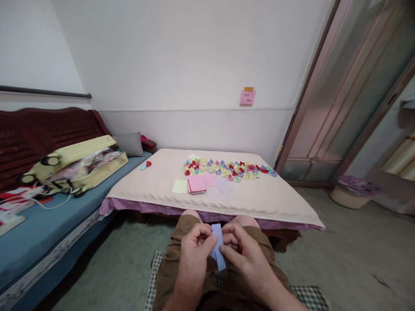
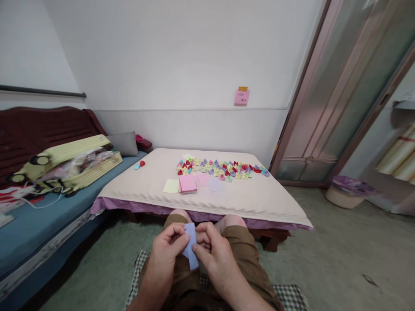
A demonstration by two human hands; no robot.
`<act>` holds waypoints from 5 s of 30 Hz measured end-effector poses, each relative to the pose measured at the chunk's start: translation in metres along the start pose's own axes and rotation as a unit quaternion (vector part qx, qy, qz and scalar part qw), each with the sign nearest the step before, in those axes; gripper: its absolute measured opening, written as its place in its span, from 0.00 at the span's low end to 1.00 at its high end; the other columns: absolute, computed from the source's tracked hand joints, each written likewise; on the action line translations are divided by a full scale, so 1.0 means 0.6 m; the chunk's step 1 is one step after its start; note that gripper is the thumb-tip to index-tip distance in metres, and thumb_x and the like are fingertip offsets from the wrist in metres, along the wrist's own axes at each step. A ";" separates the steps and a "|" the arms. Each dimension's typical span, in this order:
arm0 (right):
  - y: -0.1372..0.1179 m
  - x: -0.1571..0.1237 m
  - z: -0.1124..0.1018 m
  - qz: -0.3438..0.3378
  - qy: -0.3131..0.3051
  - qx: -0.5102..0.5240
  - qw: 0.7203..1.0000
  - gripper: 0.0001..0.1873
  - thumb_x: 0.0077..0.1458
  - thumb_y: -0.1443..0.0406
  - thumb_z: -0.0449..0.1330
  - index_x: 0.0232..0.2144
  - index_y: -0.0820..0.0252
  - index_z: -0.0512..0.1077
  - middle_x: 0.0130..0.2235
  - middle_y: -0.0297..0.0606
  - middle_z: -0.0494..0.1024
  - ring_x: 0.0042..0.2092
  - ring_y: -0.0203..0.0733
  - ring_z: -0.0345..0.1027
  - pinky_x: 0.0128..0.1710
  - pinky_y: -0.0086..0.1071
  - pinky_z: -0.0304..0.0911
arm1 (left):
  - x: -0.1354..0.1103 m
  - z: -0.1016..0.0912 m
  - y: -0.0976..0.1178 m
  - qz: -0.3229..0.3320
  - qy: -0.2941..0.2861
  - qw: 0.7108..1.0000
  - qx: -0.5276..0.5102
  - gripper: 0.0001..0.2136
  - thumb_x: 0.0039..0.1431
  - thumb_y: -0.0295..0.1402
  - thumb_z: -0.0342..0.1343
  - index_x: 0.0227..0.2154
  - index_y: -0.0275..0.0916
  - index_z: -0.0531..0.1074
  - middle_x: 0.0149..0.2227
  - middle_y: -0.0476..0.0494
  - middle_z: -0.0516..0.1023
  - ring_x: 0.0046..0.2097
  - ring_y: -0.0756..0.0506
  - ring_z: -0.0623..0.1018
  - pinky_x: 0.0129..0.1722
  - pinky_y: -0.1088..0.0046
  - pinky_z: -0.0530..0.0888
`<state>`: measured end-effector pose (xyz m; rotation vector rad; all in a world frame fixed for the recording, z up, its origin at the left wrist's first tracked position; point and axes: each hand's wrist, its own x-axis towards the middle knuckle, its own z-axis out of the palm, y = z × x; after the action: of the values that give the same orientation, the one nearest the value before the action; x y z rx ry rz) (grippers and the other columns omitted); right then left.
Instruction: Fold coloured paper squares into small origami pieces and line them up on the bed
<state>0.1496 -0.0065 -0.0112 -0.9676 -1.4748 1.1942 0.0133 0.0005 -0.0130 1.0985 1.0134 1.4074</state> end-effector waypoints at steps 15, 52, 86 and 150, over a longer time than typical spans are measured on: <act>0.008 -0.013 -0.002 -0.173 0.069 -0.233 0.955 0.05 0.56 0.69 0.56 0.36 0.57 0.70 0.28 0.33 0.75 0.28 0.36 0.69 0.27 0.24 0.64 | -0.005 -0.003 -0.008 0.116 0.103 0.987 0.043 0.07 0.45 0.28 0.61 0.29 0.39 0.70 0.39 0.43 0.73 0.41 0.45 0.75 0.41 0.69 0.72; 0.004 -0.007 0.011 -0.270 0.037 -0.273 0.923 0.13 0.60 0.72 0.51 0.43 0.55 0.70 0.37 0.37 0.78 0.37 0.37 0.73 0.37 0.27 0.69 | -0.024 -0.004 0.011 0.365 0.151 0.859 0.324 0.05 0.53 0.23 0.57 0.31 0.39 0.75 0.43 0.40 0.75 0.44 0.45 0.78 0.42 0.71 0.75; 0.011 -0.009 0.017 -0.280 0.067 -0.291 0.912 0.10 0.59 0.73 0.51 0.39 0.55 0.67 0.32 0.34 0.77 0.31 0.35 0.74 0.33 0.24 0.69 | -0.023 -0.002 0.028 0.186 0.050 0.955 0.224 0.05 0.52 0.28 0.56 0.22 0.39 0.73 0.43 0.40 0.74 0.47 0.41 0.75 0.41 0.68 0.72; 0.002 -0.009 0.002 -0.008 0.040 0.122 0.992 0.13 0.53 0.61 0.65 0.36 0.57 0.64 0.29 0.33 0.78 0.27 0.33 0.67 0.27 0.26 0.60 | -0.020 0.012 -0.006 0.187 0.109 0.967 0.137 0.17 0.45 0.22 0.59 0.40 0.39 0.68 0.46 0.40 0.71 0.40 0.45 0.76 0.40 0.68 0.75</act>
<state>0.1495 -0.0120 -0.0134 -0.8243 -1.2377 1.2759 0.0217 -0.0109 -0.0159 1.4153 1.2312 1.7555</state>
